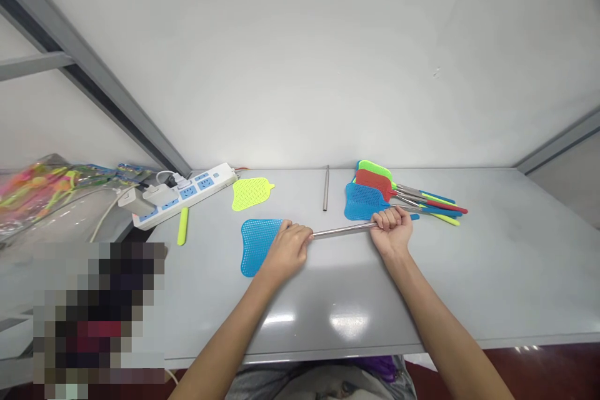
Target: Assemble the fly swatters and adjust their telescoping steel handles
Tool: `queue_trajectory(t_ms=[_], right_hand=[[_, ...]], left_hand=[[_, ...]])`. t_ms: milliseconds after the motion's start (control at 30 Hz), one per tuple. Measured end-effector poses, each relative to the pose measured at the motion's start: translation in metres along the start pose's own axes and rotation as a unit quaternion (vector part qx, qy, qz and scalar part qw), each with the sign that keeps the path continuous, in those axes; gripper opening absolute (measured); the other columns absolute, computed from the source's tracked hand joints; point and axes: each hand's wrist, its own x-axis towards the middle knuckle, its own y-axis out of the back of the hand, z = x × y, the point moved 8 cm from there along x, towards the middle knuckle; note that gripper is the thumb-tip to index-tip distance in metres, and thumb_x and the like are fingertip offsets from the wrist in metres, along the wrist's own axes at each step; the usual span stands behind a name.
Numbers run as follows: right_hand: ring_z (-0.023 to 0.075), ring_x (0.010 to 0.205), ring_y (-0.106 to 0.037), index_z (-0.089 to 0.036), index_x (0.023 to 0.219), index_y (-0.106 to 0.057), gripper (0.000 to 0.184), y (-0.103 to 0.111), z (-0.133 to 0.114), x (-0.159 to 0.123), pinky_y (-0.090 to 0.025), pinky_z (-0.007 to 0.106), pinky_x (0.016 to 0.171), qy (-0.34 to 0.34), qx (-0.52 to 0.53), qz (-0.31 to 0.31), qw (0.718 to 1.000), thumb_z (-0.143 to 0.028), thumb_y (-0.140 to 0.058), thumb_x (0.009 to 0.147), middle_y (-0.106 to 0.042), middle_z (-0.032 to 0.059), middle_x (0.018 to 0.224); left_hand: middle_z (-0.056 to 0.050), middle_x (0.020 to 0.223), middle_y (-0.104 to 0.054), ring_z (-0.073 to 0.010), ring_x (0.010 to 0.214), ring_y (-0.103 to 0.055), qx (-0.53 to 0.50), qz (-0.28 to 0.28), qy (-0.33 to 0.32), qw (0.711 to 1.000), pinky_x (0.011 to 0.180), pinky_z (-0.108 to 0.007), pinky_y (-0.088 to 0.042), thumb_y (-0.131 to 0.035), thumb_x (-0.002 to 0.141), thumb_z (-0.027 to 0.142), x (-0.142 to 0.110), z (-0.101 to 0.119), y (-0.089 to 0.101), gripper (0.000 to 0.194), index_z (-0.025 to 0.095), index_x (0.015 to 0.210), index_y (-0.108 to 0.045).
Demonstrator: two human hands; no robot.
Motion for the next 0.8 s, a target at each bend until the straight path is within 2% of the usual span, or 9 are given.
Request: queue_trajectory(t_ms=[467,667,800], right_hand=[[0.0071,0.032,-0.013,-0.019,0.048,-0.013,0.036,-0.004,0.012,-0.004,-0.025,0.020,0.034,0.002,-0.006,0.001,1.000,-0.018,-0.039,0.073,-0.012,-0.0086,0.037],[0.0062,0.034,-0.020,-0.019,0.049,-0.019,0.034,-0.013,0.016,-0.002,-0.030,0.020,0.038,-0.024,-0.022,-0.006,0.999,-0.019,-0.041,0.075,-0.016,-0.0089,0.040],[0.0056,0.039,-0.029,-0.018,0.052,-0.028,0.028,-0.014,0.019,0.002,-0.034,0.020,0.043,-0.058,-0.050,0.007,0.997,-0.021,-0.043,0.076,-0.024,-0.0083,0.044]], left_hand=[[0.000,0.067,-0.056,-0.0134,0.063,-0.046,-0.022,0.007,0.016,1.000,0.070,-0.031,-0.029,-0.030,0.082,0.016,0.003,-0.004,-0.004,0.023,0.018,0.069,-0.049],[0.000,0.069,-0.058,-0.0136,0.067,-0.048,-0.044,0.018,0.028,0.998,0.073,-0.031,-0.029,-0.029,0.083,0.018,0.002,-0.010,-0.002,0.025,0.018,0.073,-0.051],[0.000,0.070,-0.059,-0.0136,0.067,-0.049,-0.048,0.020,0.036,0.998,0.074,-0.032,-0.029,-0.030,0.084,0.020,0.002,-0.014,-0.002,0.025,0.019,0.075,-0.053]])
